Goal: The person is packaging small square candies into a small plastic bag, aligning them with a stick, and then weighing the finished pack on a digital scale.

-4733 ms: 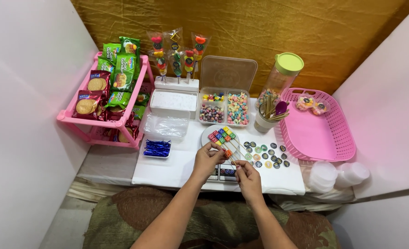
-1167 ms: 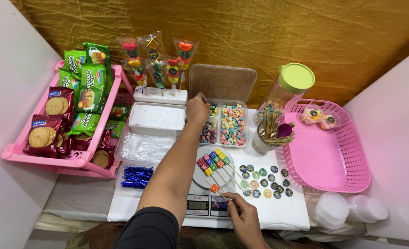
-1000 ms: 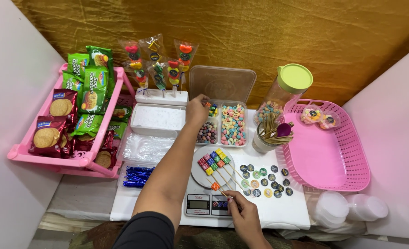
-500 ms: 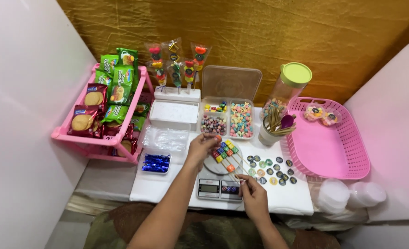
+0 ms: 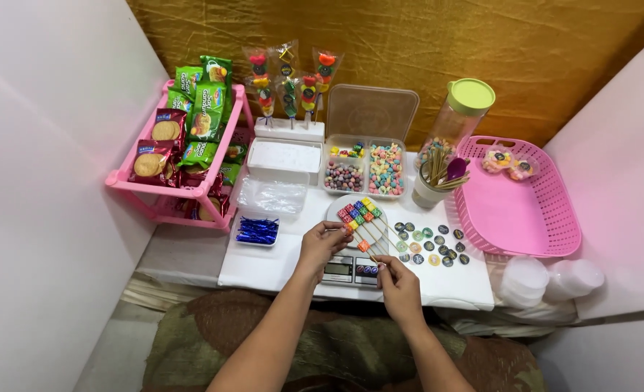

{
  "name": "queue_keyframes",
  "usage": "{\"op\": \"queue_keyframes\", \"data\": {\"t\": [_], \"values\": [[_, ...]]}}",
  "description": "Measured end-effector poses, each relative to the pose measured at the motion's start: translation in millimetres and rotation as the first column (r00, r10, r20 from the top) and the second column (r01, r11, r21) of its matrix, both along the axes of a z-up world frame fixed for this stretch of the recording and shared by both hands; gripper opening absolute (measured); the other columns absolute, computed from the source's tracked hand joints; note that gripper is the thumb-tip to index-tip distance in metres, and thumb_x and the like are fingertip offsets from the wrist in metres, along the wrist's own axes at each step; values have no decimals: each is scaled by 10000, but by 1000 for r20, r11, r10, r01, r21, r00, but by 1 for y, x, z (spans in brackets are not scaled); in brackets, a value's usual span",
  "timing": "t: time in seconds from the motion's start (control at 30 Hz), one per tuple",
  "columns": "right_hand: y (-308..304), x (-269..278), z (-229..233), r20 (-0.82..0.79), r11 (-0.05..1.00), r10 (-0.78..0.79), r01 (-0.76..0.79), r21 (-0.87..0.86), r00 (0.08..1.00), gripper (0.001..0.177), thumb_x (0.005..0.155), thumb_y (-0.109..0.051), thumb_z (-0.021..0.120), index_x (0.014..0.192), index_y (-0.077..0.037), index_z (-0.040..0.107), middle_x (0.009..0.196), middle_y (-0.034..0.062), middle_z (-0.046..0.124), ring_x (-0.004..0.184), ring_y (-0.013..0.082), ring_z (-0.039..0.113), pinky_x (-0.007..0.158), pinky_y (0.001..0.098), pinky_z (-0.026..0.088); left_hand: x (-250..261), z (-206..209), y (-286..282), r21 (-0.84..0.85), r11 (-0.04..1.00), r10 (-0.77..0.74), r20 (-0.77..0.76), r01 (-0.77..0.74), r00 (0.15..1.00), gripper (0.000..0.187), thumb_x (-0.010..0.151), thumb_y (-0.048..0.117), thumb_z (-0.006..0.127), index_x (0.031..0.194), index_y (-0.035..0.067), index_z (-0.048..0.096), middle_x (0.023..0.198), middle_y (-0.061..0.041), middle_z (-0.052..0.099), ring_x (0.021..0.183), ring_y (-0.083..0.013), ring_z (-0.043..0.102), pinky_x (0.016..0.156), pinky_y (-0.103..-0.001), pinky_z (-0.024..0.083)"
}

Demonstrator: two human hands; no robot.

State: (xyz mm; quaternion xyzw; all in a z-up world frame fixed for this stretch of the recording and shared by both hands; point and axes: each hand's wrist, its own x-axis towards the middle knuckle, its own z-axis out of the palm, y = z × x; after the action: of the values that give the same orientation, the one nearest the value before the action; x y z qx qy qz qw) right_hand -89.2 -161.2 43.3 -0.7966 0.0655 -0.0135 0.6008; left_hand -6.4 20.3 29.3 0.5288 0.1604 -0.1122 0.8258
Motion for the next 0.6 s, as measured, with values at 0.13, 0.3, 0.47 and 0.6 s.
{"op": "queue_keyframes", "data": {"t": [0.13, 0.3, 0.47, 0.6], "values": [[1, 3, 1, 15, 1000, -5, 5, -30, 1000, 290, 967, -65, 556, 1172, -64, 762, 583, 9, 594, 510, 87, 470, 487, 236, 341, 3, -1, 0, 6, 1000, -3, 15, 2, 1000, 175, 940, 32, 698, 1103, -28, 678, 932, -157, 758, 870, -186, 749, 727, -224, 594], [1, 1, 1, 26, 1000, -10, 10, 13, 1000, 275, 971, -64, 566, 1168, -49, 758, 596, 6, 583, 531, 89, 468, 500, 231, 351, -1, -1, -4, 42, 999, -18, 14, 18, 1000, 184, 921, 18, 717, 1096, -34, 700, 937, -157, 763, 844, -186, 751, 705, -221, 588], [2, 1, 11, 39, 998, -3, 5, -67, 999, 278, 948, -58, 573, 1150, -44, 765, 585, 13, 600, 508, 87, 468, 480, 234, 348, -7, 7, -7, 92, 996, -16, 51, 11, 999, 170, 904, 15, 732, 1063, -42, 708, 882, -153, 760, 800, -168, 740, 694, -216, 588], [3, 0, 12, 57, 995, -1, 7, -96, 998, 280, 943, -47, 576, 1152, -40, 763, 587, 16, 602, 505, 86, 462, 474, 232, 348, -9, 7, -10, 139, 990, -18, 78, 7, 997, 155, 900, 21, 740, 1040, -42, 719, 843, -139, 754, 763, -151, 724, 672, -213, 577]]}}
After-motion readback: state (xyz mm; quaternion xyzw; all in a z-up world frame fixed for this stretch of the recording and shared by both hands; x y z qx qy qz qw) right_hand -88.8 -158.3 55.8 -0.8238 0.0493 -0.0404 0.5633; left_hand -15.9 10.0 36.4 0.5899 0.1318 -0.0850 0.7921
